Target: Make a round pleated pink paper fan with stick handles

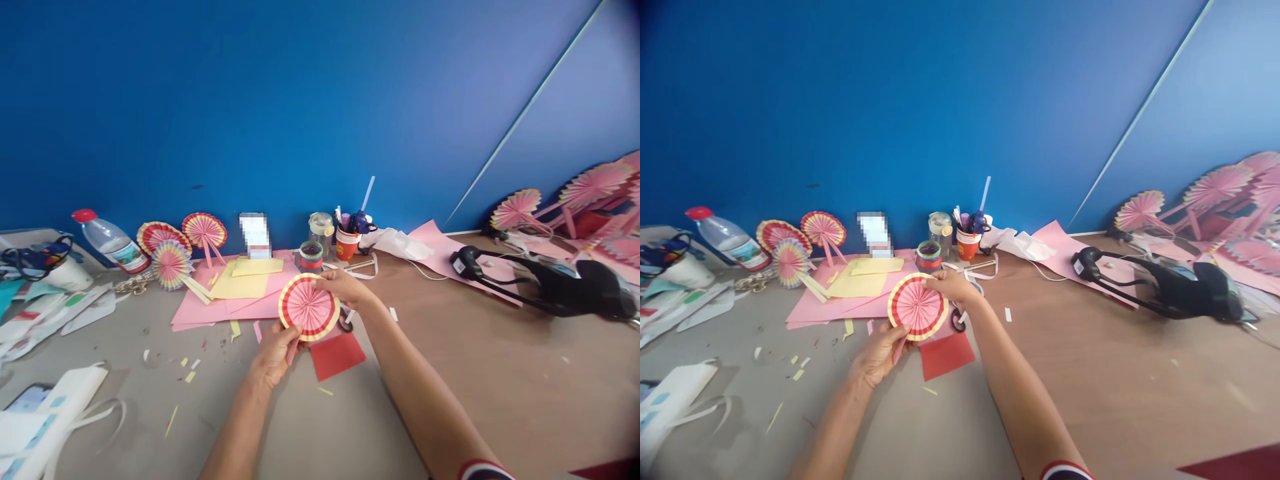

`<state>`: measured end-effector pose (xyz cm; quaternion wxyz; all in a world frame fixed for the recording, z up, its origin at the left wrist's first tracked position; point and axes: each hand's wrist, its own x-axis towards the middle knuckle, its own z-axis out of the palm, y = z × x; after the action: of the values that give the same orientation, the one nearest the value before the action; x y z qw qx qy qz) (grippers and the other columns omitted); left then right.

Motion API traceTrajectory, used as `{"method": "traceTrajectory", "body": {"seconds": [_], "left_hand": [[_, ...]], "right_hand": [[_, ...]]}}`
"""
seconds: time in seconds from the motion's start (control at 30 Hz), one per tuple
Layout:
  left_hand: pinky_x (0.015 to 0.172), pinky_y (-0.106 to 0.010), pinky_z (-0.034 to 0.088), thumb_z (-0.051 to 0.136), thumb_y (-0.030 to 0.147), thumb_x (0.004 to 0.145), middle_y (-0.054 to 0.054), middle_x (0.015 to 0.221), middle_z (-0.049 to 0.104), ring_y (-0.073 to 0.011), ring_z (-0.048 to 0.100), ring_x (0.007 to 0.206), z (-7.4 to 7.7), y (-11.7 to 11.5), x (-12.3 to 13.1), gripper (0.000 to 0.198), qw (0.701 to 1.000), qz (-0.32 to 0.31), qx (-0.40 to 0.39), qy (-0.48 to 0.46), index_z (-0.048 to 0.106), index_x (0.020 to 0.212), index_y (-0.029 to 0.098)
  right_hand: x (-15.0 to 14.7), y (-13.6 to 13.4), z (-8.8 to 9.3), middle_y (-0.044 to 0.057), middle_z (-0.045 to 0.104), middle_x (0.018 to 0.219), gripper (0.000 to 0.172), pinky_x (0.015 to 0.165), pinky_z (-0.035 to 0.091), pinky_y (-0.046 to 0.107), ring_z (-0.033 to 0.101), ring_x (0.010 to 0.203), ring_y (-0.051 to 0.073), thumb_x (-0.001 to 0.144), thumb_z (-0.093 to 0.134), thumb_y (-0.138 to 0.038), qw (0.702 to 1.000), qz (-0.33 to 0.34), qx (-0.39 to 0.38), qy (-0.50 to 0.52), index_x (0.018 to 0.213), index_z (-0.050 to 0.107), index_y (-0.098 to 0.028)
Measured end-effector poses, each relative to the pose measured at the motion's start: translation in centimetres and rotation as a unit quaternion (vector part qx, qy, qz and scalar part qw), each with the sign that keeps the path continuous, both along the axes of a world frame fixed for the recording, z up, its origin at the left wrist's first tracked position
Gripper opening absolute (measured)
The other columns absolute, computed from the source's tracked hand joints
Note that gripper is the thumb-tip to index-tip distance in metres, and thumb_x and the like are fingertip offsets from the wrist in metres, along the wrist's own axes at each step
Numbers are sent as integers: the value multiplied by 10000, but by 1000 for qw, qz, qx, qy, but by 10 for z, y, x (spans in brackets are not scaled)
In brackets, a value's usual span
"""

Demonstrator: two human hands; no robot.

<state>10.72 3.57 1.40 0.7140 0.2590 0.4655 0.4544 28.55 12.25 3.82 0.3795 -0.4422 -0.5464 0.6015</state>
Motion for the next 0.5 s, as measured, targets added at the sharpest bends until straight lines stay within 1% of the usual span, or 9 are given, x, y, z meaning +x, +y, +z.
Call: {"method": "traceTrajectory", "body": {"seconds": [0.07,0.1,0.17,0.27,0.37,0.43,0.5], "left_hand": [[613,-280,507,777,222,565,-44,701,680,-154,625,626,1,0,0,263,1000,-3,10,-4,653,781,140],[621,-283,508,781,228,566,-48,719,685,-155,628,635,1,0,0,275,1000,0,13,-8,655,794,141],[626,-282,507,787,232,569,-50,732,688,-151,628,638,2,0,-1,283,1000,8,15,-15,656,803,144],[608,-275,498,799,230,546,-38,676,675,-143,616,603,4,0,-1,277,999,22,12,-19,649,760,139],[607,-276,495,807,226,517,-29,644,666,-137,605,583,4,1,-1,286,999,39,15,-24,649,738,136],[622,-275,496,802,225,521,-34,664,676,-137,609,596,3,1,-1,291,998,49,21,-24,658,758,136],[625,-267,490,796,225,533,-27,641,669,-128,602,585,3,2,-2,282,997,62,33,-18,662,765,136]], "right_hand": [[-3,2,-5,-12,604,549,260,555,457,273,536,507,116,609,771,-356,992,3,-83,94,615,614,-148],[-5,3,-8,5,626,566,254,581,482,296,561,521,130,604,778,-347,986,7,-109,124,630,622,-148],[-9,4,-11,27,653,588,247,621,510,327,599,547,152,613,777,-344,983,6,-117,142,651,631,-148],[-11,3,-11,42,678,619,241,649,522,334,631,590,171,635,771,-343,979,4,-119,163,682,643,-145],[-11,1,-8,49,702,682,261,684,521,337,651,650,185,681,743,-376,974,-2,-115,195,778,670,-145],[-10,0,-6,50,713,730,277,715,514,338,657,693,190,704,725,-388,970,-12,-113,216,842,679,-152],[-10,1,-4,55,718,777,303,743,505,333,658,731,190,728,696,-421,968,-16,-111,225,876,681,-157]]}}
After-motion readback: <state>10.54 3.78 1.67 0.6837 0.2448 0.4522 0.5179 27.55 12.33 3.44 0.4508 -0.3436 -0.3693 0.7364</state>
